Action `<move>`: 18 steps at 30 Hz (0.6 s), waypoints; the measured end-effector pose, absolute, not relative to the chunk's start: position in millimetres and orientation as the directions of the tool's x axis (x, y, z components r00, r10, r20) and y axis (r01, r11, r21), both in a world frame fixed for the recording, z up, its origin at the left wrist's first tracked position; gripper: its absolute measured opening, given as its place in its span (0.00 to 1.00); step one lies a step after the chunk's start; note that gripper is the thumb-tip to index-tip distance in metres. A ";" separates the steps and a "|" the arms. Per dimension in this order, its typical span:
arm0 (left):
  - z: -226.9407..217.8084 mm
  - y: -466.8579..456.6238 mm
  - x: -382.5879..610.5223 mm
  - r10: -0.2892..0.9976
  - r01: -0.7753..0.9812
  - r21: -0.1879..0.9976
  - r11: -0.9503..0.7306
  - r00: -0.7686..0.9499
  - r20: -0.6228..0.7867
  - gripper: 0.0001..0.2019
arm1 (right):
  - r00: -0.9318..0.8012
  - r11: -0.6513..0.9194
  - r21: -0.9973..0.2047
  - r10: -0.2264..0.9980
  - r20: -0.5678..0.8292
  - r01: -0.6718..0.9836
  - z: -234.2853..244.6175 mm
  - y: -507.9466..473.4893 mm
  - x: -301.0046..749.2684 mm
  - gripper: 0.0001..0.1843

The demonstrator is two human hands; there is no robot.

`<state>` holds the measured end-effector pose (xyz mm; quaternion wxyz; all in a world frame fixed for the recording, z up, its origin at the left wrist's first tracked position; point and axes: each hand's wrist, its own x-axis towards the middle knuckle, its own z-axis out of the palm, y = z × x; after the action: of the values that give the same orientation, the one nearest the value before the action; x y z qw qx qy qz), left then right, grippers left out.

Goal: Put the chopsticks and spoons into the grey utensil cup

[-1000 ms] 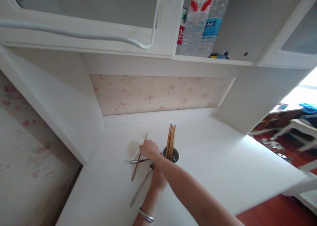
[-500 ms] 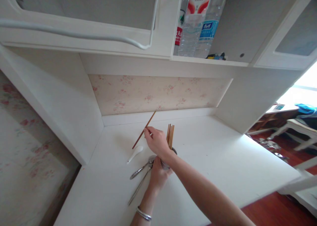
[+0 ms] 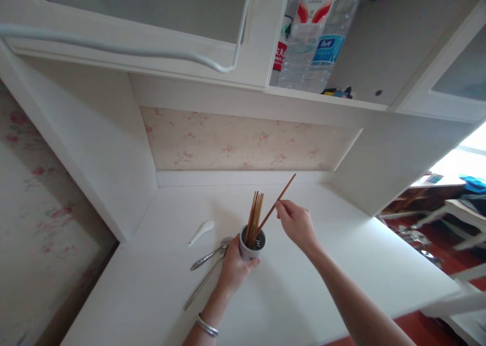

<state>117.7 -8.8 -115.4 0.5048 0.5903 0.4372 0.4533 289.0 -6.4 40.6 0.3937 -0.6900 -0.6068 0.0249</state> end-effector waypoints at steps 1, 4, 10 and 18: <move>-116.5 -9.0 117.6 0.970 0.061 0.989 -0.137 0.211 0.121 0.34 | 0.222 0.045 -0.543 0.881 0.417 0.839 32.9 -7.1 289.7 0.21; -119.8 -9.4 117.8 0.963 0.055 0.984 -0.167 0.222 0.151 0.34 | 0.101 0.058 -0.444 0.940 0.327 0.894 11.4 -7.4 287.5 0.21; -124.1 -8.8 119.4 0.971 0.083 0.983 -0.165 0.185 0.148 0.36 | 0.032 0.068 -0.397 0.971 0.238 0.915 -15.0 -3.4 277.3 0.18; -113.5 -11.7 118.1 0.979 0.167 0.976 -0.138 0.175 0.109 0.35 | 0.000 0.101 -0.482 0.978 0.207 0.870 -24.9 -7.3 278.0 0.18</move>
<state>118.1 -11.7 -113.5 0.4606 0.6127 0.4676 0.4403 278.0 -7.3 -24.9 0.2501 -0.6615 -0.6987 0.1081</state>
